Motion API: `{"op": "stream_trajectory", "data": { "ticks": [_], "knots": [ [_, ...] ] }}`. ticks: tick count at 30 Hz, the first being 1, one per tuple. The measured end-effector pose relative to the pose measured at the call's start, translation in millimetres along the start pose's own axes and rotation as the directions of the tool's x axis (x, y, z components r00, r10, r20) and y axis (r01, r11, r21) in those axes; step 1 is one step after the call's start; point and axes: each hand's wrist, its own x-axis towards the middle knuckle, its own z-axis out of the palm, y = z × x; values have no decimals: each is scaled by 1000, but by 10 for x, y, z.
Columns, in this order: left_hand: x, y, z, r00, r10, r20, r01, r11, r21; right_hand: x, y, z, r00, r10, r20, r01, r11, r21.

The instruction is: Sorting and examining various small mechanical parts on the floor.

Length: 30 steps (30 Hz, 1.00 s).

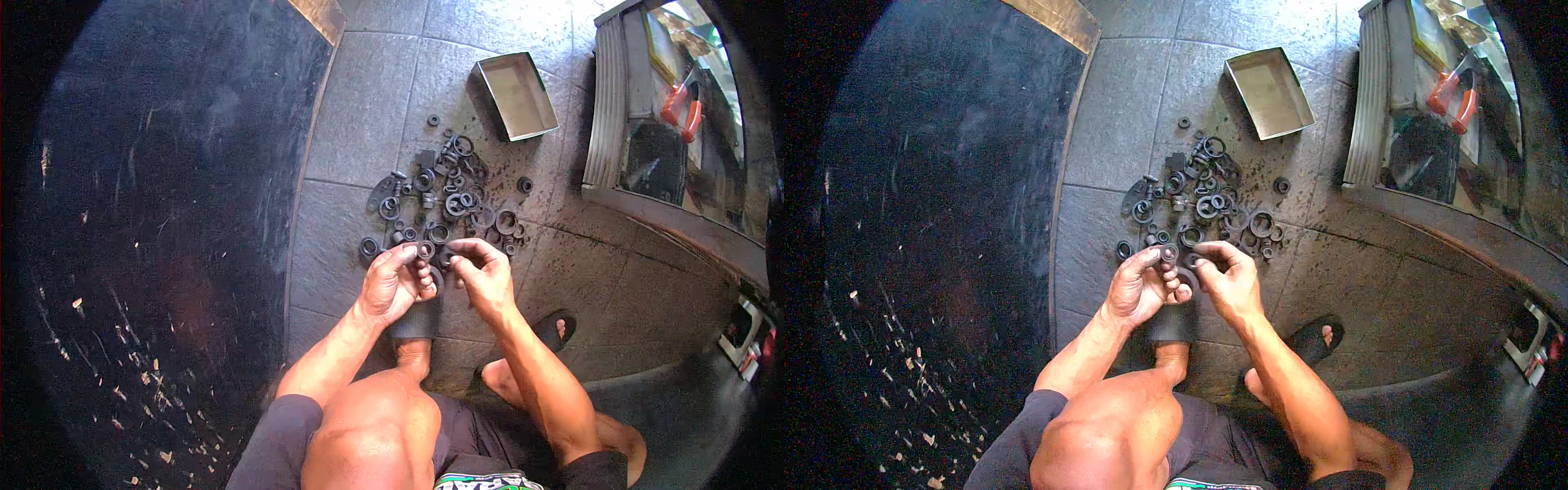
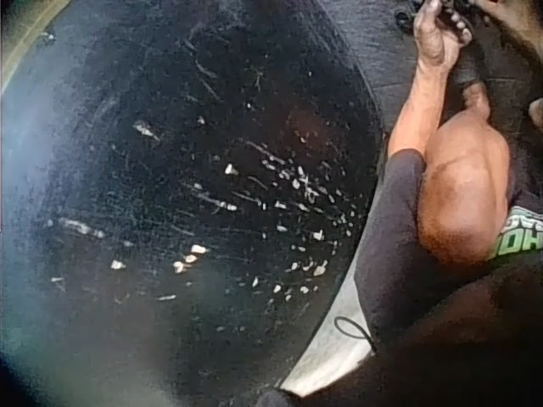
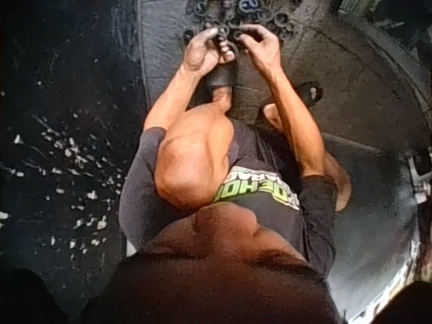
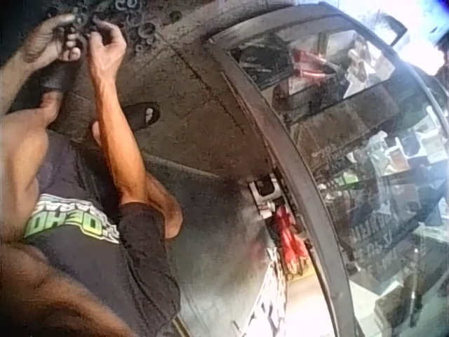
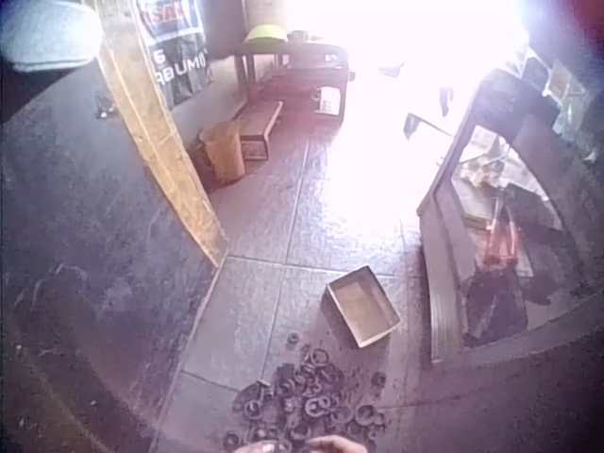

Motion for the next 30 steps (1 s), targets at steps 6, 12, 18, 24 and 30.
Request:
{"op": "stream_trajectory", "data": {
  "ticks": [6, 12, 18, 24, 30],
  "knots": [
    [-90, -190, -140, 989, 104, -105, -100, 994, 44, -29, 327, -206, 939, -344, 13, 247, 645, -723],
    [-107, -322, -117, 969, 139, -205, -74, 952, 297, -222, 249, 15, 867, -454, 204, 474, 629, -616],
    [-36, -271, -112, 959, 200, -203, -104, 909, 404, -110, 296, 7, 843, -520, 135, 483, 624, -615],
    [-12, -111, -29, 927, 270, -259, -98, 843, 529, 668, 59, -907, 615, -691, -380, 207, 606, -768],
    [-45, -73, -44, 921, 287, -264, -102, 830, 548, 988, 42, -1156, 652, -711, -265, 254, 533, -807]
  ]
}}
